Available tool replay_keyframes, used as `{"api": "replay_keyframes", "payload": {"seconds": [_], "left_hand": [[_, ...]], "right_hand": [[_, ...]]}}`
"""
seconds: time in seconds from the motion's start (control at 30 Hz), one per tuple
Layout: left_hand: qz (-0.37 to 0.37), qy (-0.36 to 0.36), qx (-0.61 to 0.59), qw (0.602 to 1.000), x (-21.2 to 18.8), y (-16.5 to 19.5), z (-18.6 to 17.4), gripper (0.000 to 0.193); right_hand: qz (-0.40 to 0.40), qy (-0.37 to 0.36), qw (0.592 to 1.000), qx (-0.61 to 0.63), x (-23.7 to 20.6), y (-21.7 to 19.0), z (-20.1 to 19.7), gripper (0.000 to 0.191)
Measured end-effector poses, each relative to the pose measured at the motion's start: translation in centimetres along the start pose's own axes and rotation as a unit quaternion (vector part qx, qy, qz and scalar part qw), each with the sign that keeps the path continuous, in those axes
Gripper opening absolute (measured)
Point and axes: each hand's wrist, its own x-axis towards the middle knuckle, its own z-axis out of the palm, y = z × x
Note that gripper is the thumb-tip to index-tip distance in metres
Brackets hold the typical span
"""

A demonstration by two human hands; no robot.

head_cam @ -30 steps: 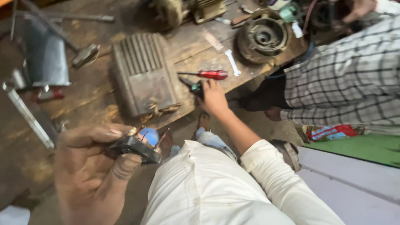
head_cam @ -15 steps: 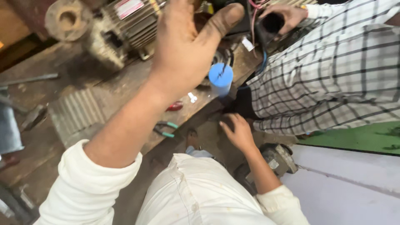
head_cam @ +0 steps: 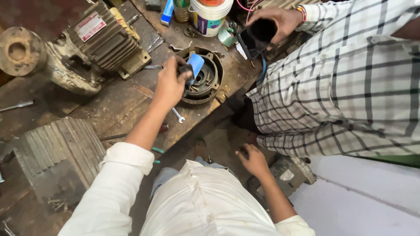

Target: The person removes debris from the interior of an electric motor stator by hand, then uses a screwdriver and pliers to clean the exterior housing. The person also handles a motor rotor and other components on the workbench.

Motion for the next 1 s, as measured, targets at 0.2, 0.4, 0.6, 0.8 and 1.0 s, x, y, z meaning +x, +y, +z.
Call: {"api": "replay_keyframes", "payload": {"seconds": [0.2,0.4,0.6,0.8,1.0], "left_hand": [[0.169,-0.03,0.177,0.969,0.2,0.0,1.7,0.043],[0.176,-0.119,0.185,0.959,-0.8,3.2,1.0,0.038],[0.146,-0.063,0.149,0.976,-5.0,5.4,-6.2,0.039],[-0.047,-0.008,0.172,0.984,-14.5,5.5,-17.1,0.034],[-0.152,0.213,0.15,0.953,-23.8,1.5,-26.5,0.028]], "right_hand": [[-0.001,-0.035,0.999,-0.008,1.3,-0.7,-1.1,0.043],[-0.072,-0.014,0.997,-0.036,2.4,-1.2,-0.5,0.047],[-0.06,-0.059,0.996,-0.024,2.9,-2.1,0.2,0.046],[-0.063,-0.1,0.993,-0.006,2.5,-4.2,1.4,0.041],[-0.254,-0.049,0.966,-0.009,2.8,-10.3,3.0,0.045]]}}
